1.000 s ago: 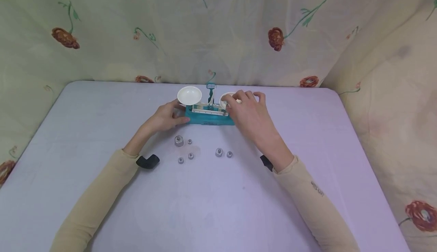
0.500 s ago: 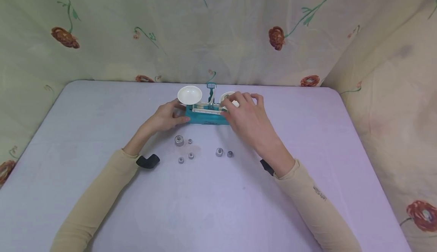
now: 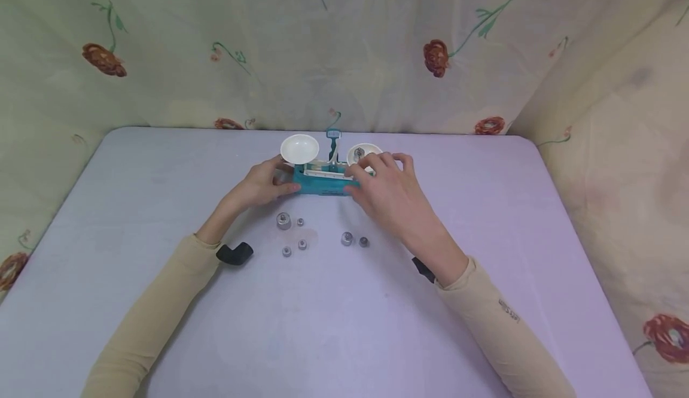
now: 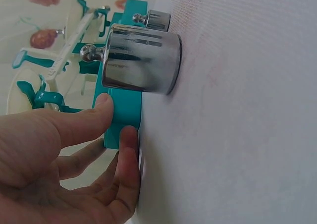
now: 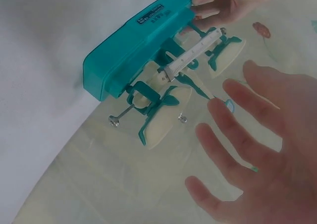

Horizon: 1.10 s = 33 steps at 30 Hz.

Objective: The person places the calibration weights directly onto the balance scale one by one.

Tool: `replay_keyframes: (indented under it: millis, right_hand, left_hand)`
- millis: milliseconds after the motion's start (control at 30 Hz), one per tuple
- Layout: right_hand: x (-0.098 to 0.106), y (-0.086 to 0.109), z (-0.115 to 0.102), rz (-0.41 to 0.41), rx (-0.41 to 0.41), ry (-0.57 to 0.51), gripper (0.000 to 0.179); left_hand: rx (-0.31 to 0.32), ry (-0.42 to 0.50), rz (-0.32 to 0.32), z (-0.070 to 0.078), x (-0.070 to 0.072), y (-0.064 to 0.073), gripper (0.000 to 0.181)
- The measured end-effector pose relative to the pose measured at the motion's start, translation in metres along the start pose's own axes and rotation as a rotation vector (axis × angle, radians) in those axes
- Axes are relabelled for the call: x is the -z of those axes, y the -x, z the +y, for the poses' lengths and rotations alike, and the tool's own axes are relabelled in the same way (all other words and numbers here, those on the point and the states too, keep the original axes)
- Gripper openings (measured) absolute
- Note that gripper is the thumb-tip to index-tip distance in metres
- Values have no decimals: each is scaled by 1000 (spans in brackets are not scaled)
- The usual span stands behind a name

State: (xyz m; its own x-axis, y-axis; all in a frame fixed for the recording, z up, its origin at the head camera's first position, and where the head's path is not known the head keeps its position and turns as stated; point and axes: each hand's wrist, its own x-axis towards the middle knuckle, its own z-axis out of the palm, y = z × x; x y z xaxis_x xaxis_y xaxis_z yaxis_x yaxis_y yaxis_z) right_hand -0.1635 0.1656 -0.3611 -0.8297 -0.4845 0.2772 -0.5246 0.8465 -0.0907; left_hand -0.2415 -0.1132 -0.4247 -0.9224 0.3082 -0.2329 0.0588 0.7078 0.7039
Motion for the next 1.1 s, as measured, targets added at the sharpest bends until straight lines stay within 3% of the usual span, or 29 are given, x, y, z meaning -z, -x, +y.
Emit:
replay_keyframes:
  millis: [467, 1100]
  right_hand:
    - [-2, 6, -3, -146, -27, -37, 39]
    - [-7, 10, -10, -159, 27, -29, 39]
  left_hand:
    - [2, 0, -3, -1, 0, 0, 68]
    - [-12, 3, 9, 0, 0, 2, 69]
